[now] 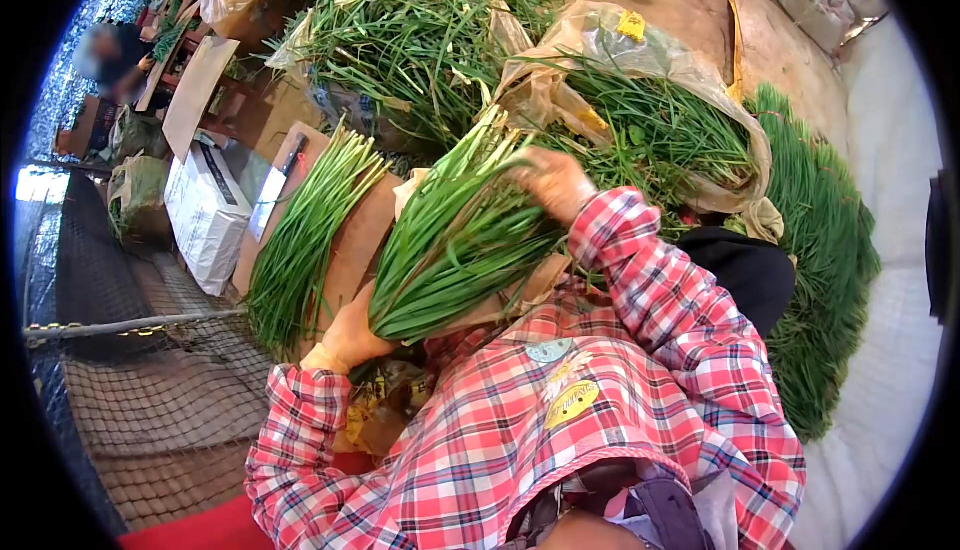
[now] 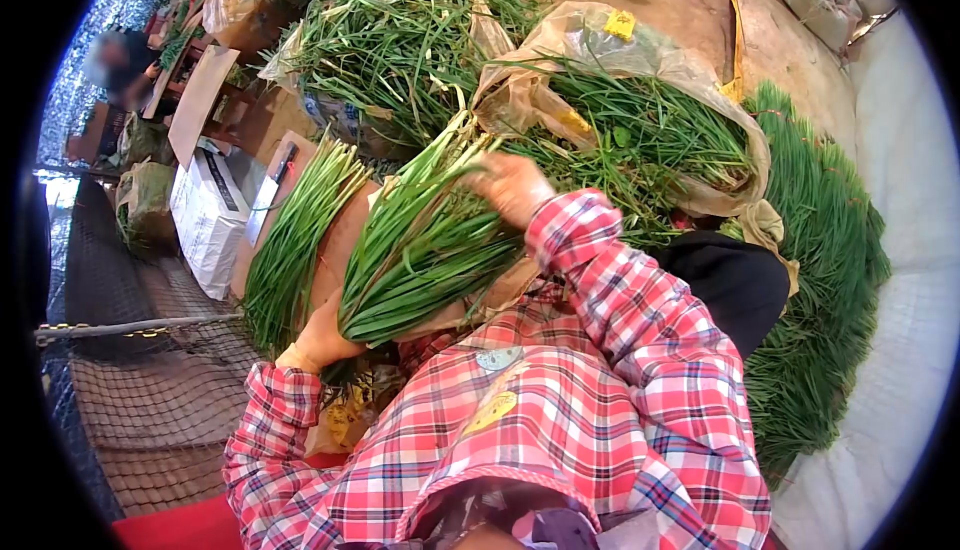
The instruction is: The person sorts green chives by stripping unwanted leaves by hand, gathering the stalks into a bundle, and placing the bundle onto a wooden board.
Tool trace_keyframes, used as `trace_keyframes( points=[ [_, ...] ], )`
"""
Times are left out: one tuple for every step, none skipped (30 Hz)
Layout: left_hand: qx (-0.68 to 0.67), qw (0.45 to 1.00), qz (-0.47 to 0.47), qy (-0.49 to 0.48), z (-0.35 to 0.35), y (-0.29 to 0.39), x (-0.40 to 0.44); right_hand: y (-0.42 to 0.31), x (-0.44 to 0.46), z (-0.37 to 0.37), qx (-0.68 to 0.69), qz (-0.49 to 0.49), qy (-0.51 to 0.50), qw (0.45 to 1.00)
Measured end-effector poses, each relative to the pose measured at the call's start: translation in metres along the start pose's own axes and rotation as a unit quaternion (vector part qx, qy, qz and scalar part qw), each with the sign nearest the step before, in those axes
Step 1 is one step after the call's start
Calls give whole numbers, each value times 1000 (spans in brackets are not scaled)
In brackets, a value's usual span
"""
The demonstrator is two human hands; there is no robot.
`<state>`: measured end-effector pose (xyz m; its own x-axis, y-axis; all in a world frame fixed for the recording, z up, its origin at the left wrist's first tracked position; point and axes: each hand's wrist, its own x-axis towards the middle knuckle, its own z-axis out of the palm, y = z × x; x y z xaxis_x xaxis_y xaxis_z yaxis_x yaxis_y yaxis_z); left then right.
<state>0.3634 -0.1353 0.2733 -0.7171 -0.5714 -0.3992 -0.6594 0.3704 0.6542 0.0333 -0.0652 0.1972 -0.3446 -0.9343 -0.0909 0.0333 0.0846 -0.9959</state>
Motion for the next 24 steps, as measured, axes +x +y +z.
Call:
trace_keyframes(
  points=[
    [11,1000,-5,-1,0,-2,-1,-7,1,-15,-3,1,0,1000],
    [22,1000,-10,-2,2,-3,-1,-16,5,-38,42,39,74,996],
    [-14,1000,-8,6,3,-1,-2,-24,10,-64,86,76,148,982],
    [-15,1000,-7,6,6,-5,-4,-27,12,-88,131,112,221,960],
    [-25,1000,-9,13,9,-12,-5,-27,10,-115,131,133,266,946],
    [-35,999,-12,19,10,-17,-7,-27,9,-134,112,130,322,931],
    [-19,999,-19,18,9,-16,-9,-27,8,-152,92,129,377,913],
    [-22,999,-18,16,11,-17,-9,-27,6,-164,54,104,441,890],
    [-23,999,-20,16,12,-18,-9,-20,4,-175,51,105,442,889],
    [-23,999,-22,17,13,-20,-9,-10,4,-185,7,104,459,882],
    [-31,999,-14,25,16,-29,-10,1,4,-197,-37,102,474,874],
    [-33,999,-15,25,18,-30,-12,9,3,-213,16,103,499,860],
    [-54,998,-24,28,19,-29,-13,14,0,-234,78,98,540,833],
    [-73,996,-31,30,21,-29,-15,16,-5,-247,140,93,577,799],
    [-35,999,-6,29,24,-34,-16,0,-12,-239,197,91,587,780],
    [-34,999,-5,29,25,-29,-17,-24,-20,-212,178,133,551,804],
    [-60,997,-10,44,26,-22,-18,-17,-20,-204,110,160,473,859],
    [-87,994,-15,60,28,-19,-19,7,-11,-205,-20,176,360,916],
    [-109,992,-25,63,30,-25,-21,33,-4,-201,-210,179,216,937],
    [-108,992,-23,63,30,-20,-22,48,-8,-183,-375,193,74,904],
    [-110,990,-31,82,29,-9,-23,2,-24,-134,-464,223,-28,857],
    [-111,988,-42,101,28,-1,-24,-21,-31,-106,-543,250,-131,791],
    [-63,991,-12,121,28,3,-24,-20,-26,-105,-478,184,-57,857],
    [-60,991,-14,122,27,3,-25,-18,-21,-103,-403,117,18,907]
  ],
)
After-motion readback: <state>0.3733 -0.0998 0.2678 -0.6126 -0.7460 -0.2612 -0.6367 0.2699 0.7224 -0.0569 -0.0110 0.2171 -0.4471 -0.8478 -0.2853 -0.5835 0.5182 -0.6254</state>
